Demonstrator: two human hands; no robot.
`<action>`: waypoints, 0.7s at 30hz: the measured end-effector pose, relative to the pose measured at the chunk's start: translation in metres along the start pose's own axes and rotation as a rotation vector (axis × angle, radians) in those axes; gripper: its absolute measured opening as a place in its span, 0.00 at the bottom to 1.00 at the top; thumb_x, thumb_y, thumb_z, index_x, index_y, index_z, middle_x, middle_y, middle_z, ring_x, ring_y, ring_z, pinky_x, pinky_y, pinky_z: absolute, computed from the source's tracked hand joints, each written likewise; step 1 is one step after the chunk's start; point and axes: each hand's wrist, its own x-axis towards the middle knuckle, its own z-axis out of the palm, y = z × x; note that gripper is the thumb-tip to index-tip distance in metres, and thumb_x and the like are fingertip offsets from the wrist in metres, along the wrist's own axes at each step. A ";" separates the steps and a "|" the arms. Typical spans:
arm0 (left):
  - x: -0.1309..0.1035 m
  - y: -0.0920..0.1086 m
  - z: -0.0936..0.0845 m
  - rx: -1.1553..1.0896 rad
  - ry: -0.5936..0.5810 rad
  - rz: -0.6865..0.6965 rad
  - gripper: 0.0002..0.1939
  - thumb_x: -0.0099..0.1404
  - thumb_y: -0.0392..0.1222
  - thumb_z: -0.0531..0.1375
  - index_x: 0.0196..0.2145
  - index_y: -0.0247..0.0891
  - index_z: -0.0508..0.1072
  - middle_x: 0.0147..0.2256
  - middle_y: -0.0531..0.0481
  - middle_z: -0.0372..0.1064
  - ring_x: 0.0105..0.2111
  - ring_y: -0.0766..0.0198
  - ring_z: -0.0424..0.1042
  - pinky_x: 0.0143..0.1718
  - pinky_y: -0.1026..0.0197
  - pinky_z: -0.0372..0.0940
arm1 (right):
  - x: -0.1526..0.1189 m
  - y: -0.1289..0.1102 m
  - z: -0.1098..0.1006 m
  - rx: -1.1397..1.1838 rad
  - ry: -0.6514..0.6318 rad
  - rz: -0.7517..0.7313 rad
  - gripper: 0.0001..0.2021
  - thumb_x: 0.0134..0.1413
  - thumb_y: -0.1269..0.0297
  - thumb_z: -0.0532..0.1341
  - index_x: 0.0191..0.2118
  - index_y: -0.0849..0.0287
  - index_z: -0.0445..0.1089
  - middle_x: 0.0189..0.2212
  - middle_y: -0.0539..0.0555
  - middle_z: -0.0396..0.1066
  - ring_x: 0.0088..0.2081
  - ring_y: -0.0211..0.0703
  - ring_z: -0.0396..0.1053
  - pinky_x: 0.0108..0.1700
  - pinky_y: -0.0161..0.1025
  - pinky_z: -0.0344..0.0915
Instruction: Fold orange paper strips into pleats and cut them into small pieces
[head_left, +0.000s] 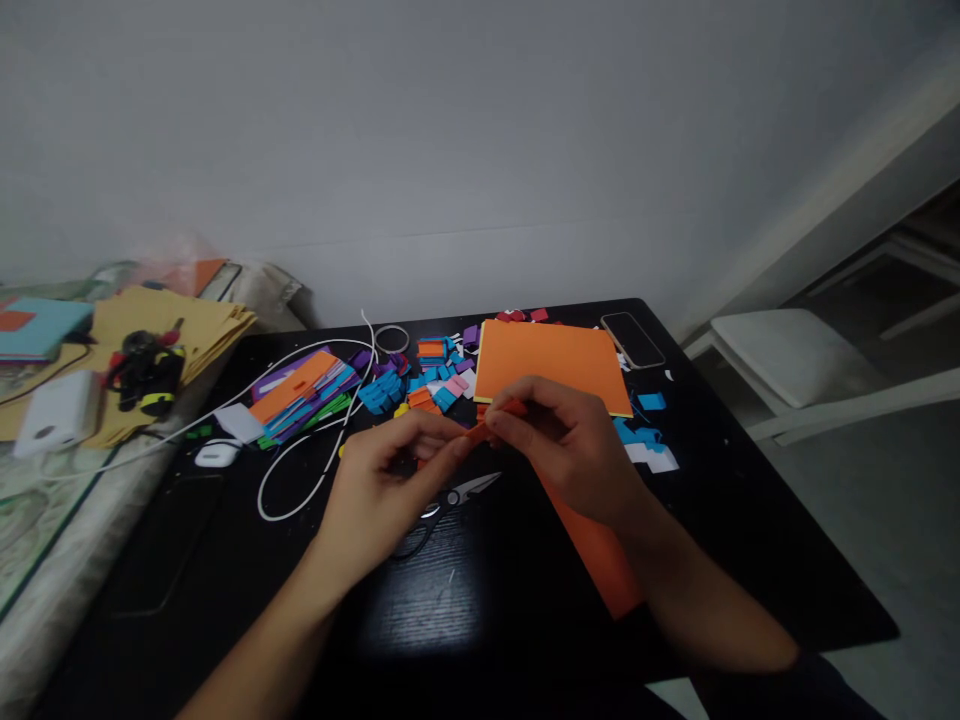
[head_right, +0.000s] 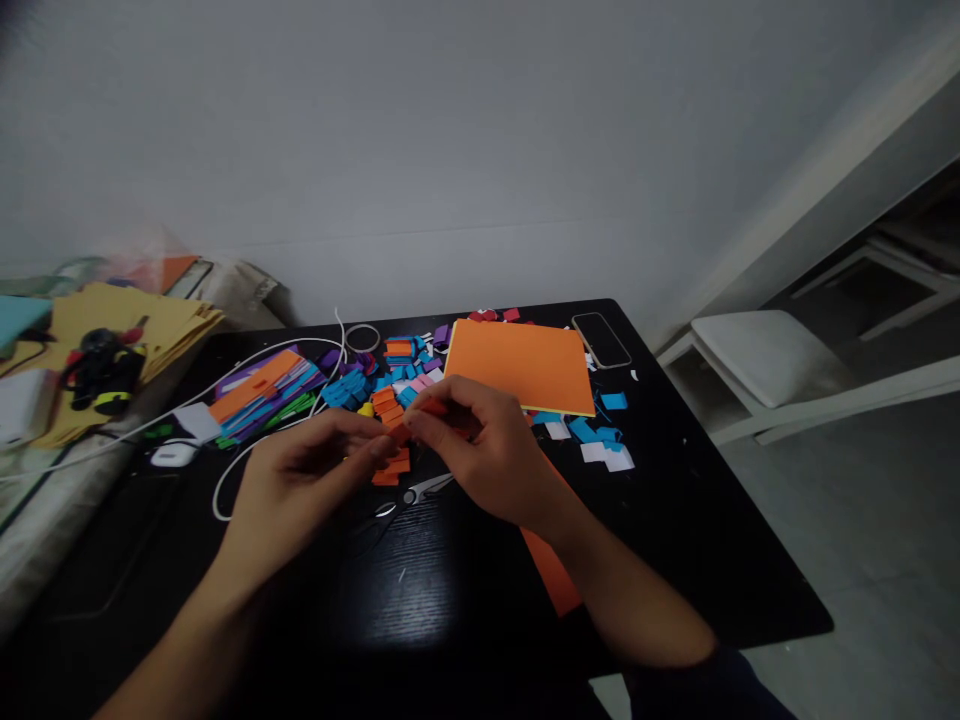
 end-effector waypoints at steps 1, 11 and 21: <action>0.000 0.000 0.000 0.002 0.003 0.001 0.02 0.67 0.40 0.70 0.36 0.41 0.84 0.28 0.53 0.81 0.27 0.66 0.79 0.30 0.67 0.73 | 0.000 0.001 0.000 0.019 0.003 0.005 0.04 0.64 0.64 0.71 0.36 0.56 0.79 0.32 0.49 0.78 0.35 0.38 0.76 0.38 0.35 0.74; 0.001 0.001 -0.001 0.003 -0.009 0.010 0.00 0.65 0.38 0.71 0.35 0.42 0.85 0.28 0.53 0.82 0.27 0.67 0.80 0.30 0.69 0.72 | 0.000 0.007 0.000 0.034 0.012 0.037 0.05 0.55 0.63 0.78 0.37 0.52 0.85 0.32 0.49 0.84 0.33 0.39 0.80 0.35 0.36 0.76; 0.001 -0.004 -0.005 -0.035 -0.059 -0.063 0.06 0.68 0.45 0.70 0.37 0.41 0.85 0.27 0.51 0.80 0.23 0.67 0.74 0.24 0.68 0.66 | 0.000 0.004 0.000 -0.033 0.115 -0.014 0.05 0.54 0.63 0.78 0.35 0.52 0.85 0.31 0.50 0.84 0.30 0.40 0.78 0.32 0.39 0.75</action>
